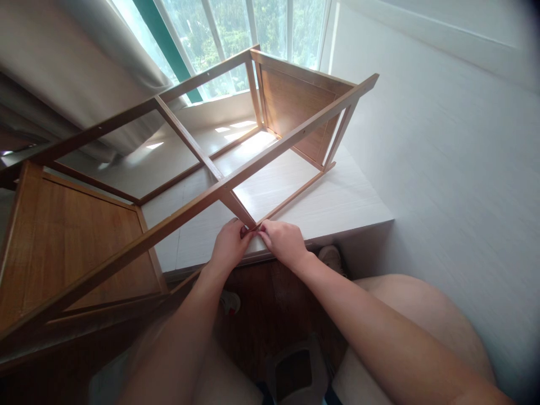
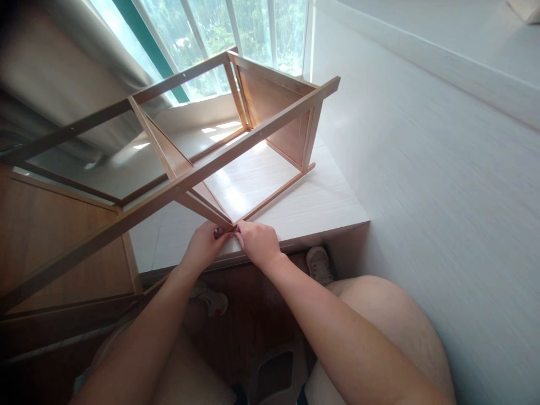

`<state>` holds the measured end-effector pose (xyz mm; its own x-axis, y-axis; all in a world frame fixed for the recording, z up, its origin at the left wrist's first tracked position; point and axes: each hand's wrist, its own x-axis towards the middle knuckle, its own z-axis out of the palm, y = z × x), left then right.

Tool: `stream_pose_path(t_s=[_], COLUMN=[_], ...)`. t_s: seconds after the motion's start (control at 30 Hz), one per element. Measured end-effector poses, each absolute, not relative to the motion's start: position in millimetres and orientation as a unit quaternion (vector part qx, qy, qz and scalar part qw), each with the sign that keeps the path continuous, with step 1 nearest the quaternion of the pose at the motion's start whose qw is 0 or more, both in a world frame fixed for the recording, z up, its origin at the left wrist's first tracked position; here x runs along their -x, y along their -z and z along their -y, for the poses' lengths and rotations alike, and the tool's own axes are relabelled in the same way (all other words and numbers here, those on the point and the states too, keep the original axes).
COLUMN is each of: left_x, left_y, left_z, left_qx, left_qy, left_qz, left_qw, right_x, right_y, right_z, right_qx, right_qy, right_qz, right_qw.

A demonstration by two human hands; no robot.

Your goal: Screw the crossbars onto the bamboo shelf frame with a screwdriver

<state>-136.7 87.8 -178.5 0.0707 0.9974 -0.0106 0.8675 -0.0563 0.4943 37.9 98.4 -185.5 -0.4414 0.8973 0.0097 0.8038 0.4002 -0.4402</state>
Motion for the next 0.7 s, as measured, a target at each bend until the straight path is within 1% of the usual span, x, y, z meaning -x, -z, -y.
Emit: stream_pose_path(t_s=[0.7], left_x=[134.3], left_y=[175.0], left_z=[-88.0], left_qx=[-0.699], left_qy=[-0.182], left_qz=[-0.666], left_qw=[0.186], right_x=[-39.6], right_y=[192.7], right_z=[-96.1], right_qx=[0.51], right_qy=[-0.172], right_qz=[0.833], right_qw=[0.128])
